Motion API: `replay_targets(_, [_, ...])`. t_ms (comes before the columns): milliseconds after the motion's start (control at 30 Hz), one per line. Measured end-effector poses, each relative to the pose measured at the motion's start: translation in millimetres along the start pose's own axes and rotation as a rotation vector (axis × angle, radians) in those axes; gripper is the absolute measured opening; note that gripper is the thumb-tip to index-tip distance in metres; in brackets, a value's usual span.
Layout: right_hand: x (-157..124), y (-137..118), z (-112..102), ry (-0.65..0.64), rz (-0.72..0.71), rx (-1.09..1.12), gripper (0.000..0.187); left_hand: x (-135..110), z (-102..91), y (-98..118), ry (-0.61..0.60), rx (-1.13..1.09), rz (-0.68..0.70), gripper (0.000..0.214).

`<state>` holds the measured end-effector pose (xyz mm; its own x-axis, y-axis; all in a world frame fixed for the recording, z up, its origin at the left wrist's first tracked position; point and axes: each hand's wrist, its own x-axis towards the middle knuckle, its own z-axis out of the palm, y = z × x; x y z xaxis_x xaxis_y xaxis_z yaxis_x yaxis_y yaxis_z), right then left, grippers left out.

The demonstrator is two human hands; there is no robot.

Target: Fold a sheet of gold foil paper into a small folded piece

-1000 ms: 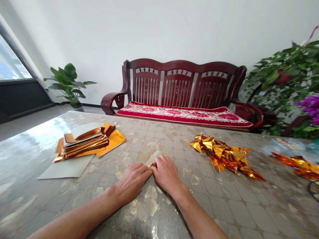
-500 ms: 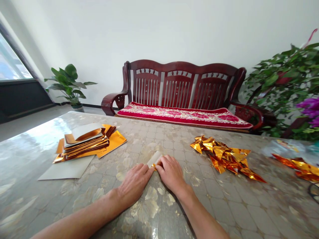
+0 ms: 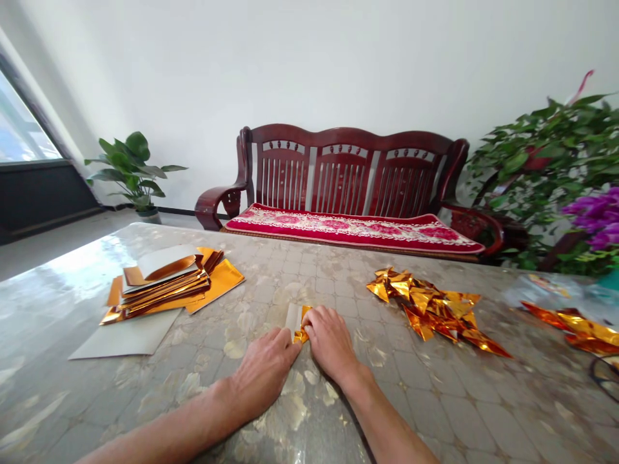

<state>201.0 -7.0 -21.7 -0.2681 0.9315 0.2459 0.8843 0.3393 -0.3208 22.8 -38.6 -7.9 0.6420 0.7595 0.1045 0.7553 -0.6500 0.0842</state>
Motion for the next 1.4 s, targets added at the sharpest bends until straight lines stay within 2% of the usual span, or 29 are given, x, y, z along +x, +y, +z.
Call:
replay_targets(133, [1, 7, -2, -0.022, -0.109, 0.076, 0.015, 4, -0.6, -13, 0.127, -0.053, 0.137, 0.011])
replay_targets(200, [2, 9, -2, -0.021, -0.117, 0.09, 0.015, 9, 3.4, -21, 0.145, -0.118, 0.179, 0.013])
replay_targets(367, [3, 10, 3, 0.024, 0.004, 0.15, 0.013, 21, 17.0, -26, 0.139, -0.098, 0.047, 0.018])
replay_targets(533, [2, 10, 8, 0.091, 0.135, 0.187, 0.012, 26, 20.6, -18, 0.174, -0.039, -0.007, 0.014])
replay_targets(633, [4, 9, 8, 0.104, 0.204, 0.195, 0.016, 26, 21.5, -17, 0.147, -0.019, -0.017, 0.009])
replay_targets(900, [15, 4, 4, 0.04, 0.267, 0.139, 0.014, 27, 15.5, -16, 0.085, 0.004, 0.024, 0.013])
replay_targets(1033, [25, 3, -1, -0.015, 0.344, 0.111, 0.012, 26, 10.8, -12, 0.05, 0.052, 0.038, 0.012])
replay_targets(1200, [35, 6, -5, -0.099, 0.477, 0.196, 0.02, 24, 20.1, -10, 0.067, 0.074, 0.019, 0.012])
replay_targets(1400, [34, 5, -4, -0.14, 0.407, 0.19, 0.017, 20, 23.0, -10, 0.103, 0.042, 0.035, 0.014])
